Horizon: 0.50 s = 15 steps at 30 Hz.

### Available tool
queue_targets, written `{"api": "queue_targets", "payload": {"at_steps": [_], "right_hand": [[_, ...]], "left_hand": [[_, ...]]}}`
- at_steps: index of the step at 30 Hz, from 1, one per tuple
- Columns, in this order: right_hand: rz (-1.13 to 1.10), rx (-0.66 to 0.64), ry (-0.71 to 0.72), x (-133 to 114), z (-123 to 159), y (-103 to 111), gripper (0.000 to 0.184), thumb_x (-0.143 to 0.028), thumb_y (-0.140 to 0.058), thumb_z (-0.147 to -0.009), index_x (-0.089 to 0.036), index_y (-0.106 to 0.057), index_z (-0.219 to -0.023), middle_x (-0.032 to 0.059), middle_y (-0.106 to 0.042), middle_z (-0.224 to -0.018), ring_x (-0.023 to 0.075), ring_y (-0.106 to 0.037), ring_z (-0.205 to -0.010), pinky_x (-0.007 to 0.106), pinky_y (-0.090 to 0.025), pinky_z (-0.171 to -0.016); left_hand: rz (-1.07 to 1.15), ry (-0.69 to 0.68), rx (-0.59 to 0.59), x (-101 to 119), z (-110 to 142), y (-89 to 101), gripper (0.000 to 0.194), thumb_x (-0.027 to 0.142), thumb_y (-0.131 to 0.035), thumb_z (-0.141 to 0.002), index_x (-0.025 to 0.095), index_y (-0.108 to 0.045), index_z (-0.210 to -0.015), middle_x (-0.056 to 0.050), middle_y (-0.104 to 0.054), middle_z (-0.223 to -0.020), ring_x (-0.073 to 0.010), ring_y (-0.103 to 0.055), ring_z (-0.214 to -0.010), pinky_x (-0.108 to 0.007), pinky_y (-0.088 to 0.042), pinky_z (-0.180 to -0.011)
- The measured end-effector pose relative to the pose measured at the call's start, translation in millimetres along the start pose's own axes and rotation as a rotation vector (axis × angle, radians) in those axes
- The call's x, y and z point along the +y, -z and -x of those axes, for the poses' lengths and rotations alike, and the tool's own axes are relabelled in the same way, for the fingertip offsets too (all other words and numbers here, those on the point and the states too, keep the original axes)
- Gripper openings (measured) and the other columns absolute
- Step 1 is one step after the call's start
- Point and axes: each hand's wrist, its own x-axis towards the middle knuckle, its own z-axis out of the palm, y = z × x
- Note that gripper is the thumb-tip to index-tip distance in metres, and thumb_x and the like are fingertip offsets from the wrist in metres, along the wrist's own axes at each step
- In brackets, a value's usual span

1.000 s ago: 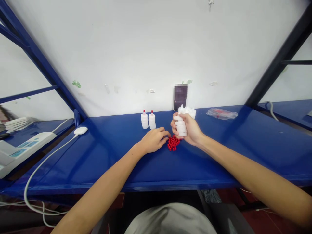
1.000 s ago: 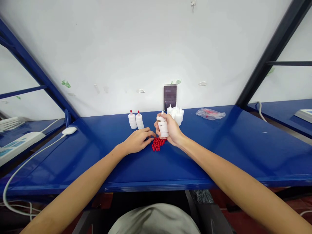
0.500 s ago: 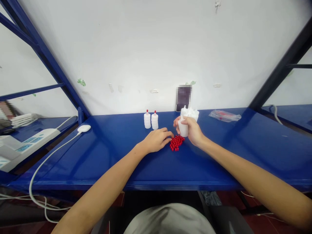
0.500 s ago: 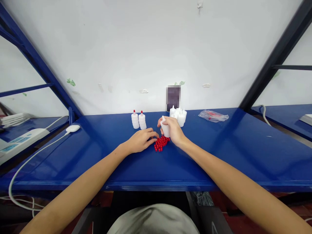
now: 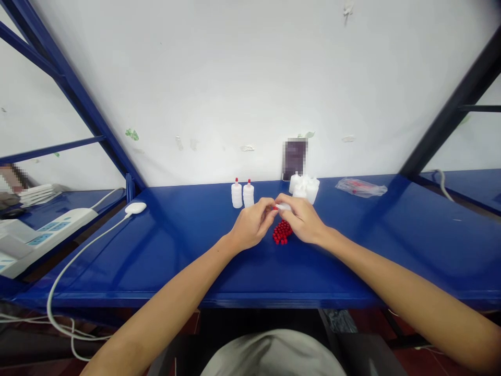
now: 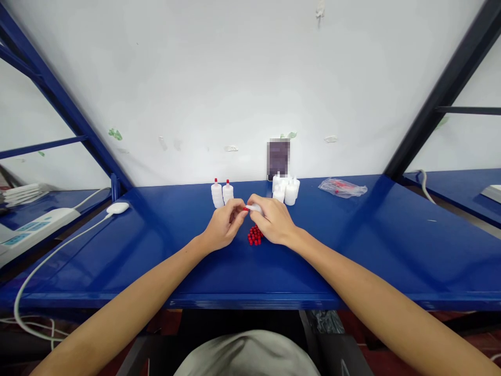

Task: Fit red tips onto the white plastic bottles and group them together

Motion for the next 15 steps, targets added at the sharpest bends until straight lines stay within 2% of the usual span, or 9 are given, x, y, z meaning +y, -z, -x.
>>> {"api": "queue_targets", "payload": {"at_steps": [9,15], "right_hand": [[0.057,-0.018,0.007,-2.2,1.7,1.5,0.017,-0.032,-0.044,-0.086,-0.02,-0.055,-0.081,0.0007,-0.058,-0.067,0.0175,-0.05,-0.061,0.03,-0.029,-0.06],[0.008,-0.017,0.004,0.9,2.8,-0.8,0.043,-0.055,-0.037,-0.094,-0.02,-0.055,-0.077,-0.0003,-0.053,-0.062,0.0158,-0.047,-0.059,0.029,-0.028,-0.06]], "left_hand": [[0.026,0.026,0.007,1.6,0.5,1.2,0.021,0.035,-0.036,-0.102,0.019,-0.046,-0.11,0.002,-0.053,-0.075,-0.0082,-0.046,-0.056,-0.021,-0.037,-0.056],[0.003,-0.013,-0.074,0.4,1.4,1.6,0.018,0.029,-0.038,-0.101,0.018,-0.046,-0.112,0.001,-0.058,-0.076,-0.0095,-0.051,-0.058,-0.022,-0.039,-0.06]]}}
